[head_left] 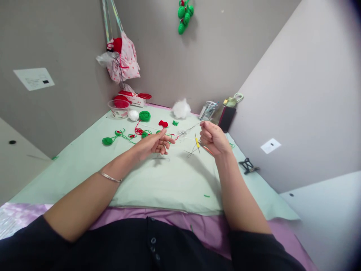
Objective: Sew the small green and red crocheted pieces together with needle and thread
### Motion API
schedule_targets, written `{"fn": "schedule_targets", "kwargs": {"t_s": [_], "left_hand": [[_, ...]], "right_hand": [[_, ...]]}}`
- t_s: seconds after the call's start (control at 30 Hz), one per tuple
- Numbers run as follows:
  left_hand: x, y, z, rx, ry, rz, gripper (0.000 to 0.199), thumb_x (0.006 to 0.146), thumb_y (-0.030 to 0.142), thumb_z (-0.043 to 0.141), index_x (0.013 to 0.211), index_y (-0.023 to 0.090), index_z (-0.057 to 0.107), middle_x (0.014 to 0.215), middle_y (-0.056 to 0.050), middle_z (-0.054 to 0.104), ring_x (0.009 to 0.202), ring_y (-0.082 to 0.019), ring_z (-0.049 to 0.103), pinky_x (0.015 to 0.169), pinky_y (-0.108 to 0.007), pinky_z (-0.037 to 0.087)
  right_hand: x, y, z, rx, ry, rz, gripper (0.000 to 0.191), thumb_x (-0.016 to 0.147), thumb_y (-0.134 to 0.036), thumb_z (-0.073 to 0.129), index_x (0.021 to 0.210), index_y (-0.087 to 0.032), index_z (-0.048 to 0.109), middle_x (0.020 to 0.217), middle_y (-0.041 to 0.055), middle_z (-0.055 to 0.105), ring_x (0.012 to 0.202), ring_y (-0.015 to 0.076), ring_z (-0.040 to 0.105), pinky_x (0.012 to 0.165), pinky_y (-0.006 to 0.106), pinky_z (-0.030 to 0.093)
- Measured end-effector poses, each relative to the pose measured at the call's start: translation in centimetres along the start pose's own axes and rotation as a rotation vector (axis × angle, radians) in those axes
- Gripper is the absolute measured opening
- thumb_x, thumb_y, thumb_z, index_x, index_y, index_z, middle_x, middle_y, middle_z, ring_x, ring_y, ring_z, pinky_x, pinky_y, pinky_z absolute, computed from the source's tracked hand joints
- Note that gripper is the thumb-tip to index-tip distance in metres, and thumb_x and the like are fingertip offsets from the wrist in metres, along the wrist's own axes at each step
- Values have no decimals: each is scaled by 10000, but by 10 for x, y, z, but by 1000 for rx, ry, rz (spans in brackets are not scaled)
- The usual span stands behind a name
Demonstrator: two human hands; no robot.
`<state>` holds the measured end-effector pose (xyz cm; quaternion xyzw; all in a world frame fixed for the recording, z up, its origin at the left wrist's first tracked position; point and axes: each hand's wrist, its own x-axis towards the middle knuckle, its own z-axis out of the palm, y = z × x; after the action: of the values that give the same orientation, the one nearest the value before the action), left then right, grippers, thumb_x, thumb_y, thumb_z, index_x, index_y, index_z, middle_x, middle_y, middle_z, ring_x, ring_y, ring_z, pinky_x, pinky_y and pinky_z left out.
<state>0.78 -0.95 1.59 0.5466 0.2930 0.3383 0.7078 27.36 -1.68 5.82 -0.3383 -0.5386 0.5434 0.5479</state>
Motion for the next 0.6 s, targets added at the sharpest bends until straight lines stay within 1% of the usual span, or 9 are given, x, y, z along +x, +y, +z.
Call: {"fn": "schedule_targets", "kwargs": {"t_s": [0.07, 0.13, 0.2, 0.27, 0.33, 0.43, 0.5, 0.53, 0.6], "left_hand": [[0, 0, -3, 26, 17, 1, 558, 808, 667, 693, 948, 132, 770, 718, -23, 624, 545, -91, 517, 720, -327, 561], [0, 1, -5, 62, 52, 24, 423, 790, 548, 768, 898, 139, 769, 641, 15, 566, 507, -69, 447, 734, -320, 568], [0, 2, -6, 81, 108, 74, 306, 772, 441, 804, 841, 146, 762, 560, 54, 481, 474, -57, 383, 736, -306, 569], [0, 4, -9, 64, 190, 140, 252, 766, 391, 804, 800, 147, 751, 540, 63, 452, 466, -56, 371, 708, -285, 568], [1, 7, -15, 17, 292, 205, 233, 768, 368, 795, 803, 143, 743, 570, 54, 484, 472, -52, 382, 676, -259, 565], [3, 12, -29, -83, 470, 299, 189, 769, 304, 781, 835, 135, 728, 624, 50, 521, 479, -36, 389, 650, -217, 557], [3, 16, -41, -155, 618, 376, 126, 784, 247, 747, 834, 136, 711, 641, 53, 523, 481, -30, 391, 637, -200, 549], [3, 18, -47, -196, 710, 412, 88, 795, 219, 724, 814, 139, 695, 628, 59, 510, 479, -28, 381, 626, -195, 540], [0, 24, -61, -263, 852, 478, 49, 834, 187, 678, 810, 146, 670, 616, 64, 499, 494, -28, 381, 639, -197, 529]], "right_hand": [[2, -2, -5, 29, 64, -31, 324, 776, -438, 838, 863, -197, 641, 479, -124, 259, 422, 39, 113, 372, 168, 122], [3, -4, -9, 38, 124, -46, 300, 803, -429, 818, 852, -203, 626, 473, -127, 249, 405, 39, 118, 356, 151, 144], [4, -6, -10, 43, 186, -50, 264, 846, -409, 782, 846, -205, 613, 471, -128, 248, 390, 40, 133, 346, 140, 161], [5, -9, -13, 54, 243, -55, 230, 884, -384, 746, 847, -208, 602, 468, -129, 248, 375, 43, 151, 340, 135, 171], [5, -12, -16, 73, 292, -73, 203, 910, -365, 718, 854, -210, 600, 461, -131, 245, 363, 44, 163, 337, 131, 179], [5, -14, -23, 120, 366, -111, 182, 929, -342, 699, 859, -206, 600, 451, -134, 249, 358, 45, 165, 331, 125, 188], [5, -15, -29, 170, 411, -132, 169, 939, -315, 688, 856, -201, 595, 446, -136, 258, 357, 44, 164, 328, 120, 195], [5, -15, -31, 197, 432, -139, 165, 945, -300, 680, 851, -198, 590, 442, -137, 261, 355, 42, 165, 327, 117, 197], [5, -15, -36, 244, 477, -144, 163, 961, -276, 655, 842, -193, 581, 433, -139, 263, 345, 37, 170, 328, 112, 198]]}}
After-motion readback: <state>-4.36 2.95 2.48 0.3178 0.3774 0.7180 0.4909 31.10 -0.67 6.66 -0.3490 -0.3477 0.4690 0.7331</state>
